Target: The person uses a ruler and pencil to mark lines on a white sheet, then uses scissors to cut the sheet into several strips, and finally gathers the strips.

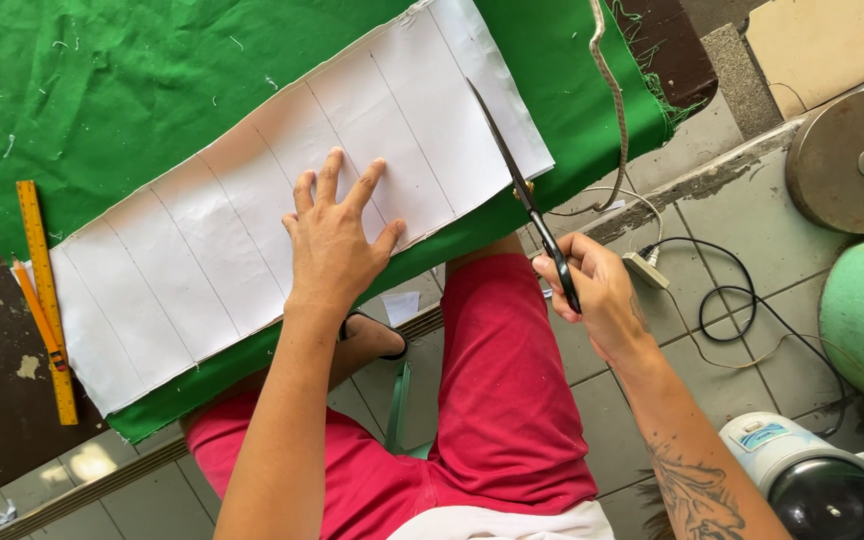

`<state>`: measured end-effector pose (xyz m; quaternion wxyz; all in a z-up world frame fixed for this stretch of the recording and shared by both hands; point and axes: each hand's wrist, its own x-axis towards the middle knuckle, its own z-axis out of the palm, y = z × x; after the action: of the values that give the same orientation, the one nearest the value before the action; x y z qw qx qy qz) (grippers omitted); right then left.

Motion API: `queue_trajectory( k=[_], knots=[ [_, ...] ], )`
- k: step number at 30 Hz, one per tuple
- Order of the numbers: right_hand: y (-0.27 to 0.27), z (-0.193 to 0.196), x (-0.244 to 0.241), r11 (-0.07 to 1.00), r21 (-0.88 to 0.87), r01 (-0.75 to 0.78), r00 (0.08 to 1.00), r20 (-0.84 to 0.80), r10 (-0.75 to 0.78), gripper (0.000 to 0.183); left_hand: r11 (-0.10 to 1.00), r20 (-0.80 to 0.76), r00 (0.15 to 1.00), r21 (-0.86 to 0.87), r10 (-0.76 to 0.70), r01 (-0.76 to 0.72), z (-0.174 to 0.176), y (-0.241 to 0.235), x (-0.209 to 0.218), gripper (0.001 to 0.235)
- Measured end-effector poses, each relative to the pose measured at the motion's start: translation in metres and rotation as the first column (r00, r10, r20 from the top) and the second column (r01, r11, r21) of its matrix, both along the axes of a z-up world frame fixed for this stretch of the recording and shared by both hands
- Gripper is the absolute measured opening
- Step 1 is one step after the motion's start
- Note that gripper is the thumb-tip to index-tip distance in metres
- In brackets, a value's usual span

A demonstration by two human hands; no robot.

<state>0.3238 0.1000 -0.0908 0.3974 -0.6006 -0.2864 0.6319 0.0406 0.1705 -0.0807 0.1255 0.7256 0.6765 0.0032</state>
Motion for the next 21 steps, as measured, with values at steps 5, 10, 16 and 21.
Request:
queue_trajectory(
  k=[5, 10, 16, 21],
  knots=[
    [0.019, -0.006, -0.012, 0.999, 0.048, -0.015, 0.999, 0.035, 0.014, 0.023, 1.000, 0.004, 1.000, -0.009, 0.000, 0.000, 0.002, 0.000, 0.000, 0.068],
    [0.025, -0.006, -0.017, 0.998, 0.043, -0.035, 0.997, 0.071, 0.032, 0.018, 1.000, 0.005, 1.000, -0.017, 0.004, -0.004, 0.004, 0.000, 0.001, 0.067],
    [0.026, -0.002, -0.013, 0.998, 0.037, -0.060, 0.996, 0.072, 0.057, 0.012, 1.000, 0.001, 1.000, -0.004, -0.005, 0.005, 0.001, 0.000, 0.000, 0.067],
    [0.031, -0.012, -0.012, 0.998, 0.055, -0.042, 0.999, 0.032, 0.040, 0.018, 1.000, -0.013, 1.000, 0.002, -0.004, 0.004, 0.001, -0.001, 0.000, 0.067]
  ],
)
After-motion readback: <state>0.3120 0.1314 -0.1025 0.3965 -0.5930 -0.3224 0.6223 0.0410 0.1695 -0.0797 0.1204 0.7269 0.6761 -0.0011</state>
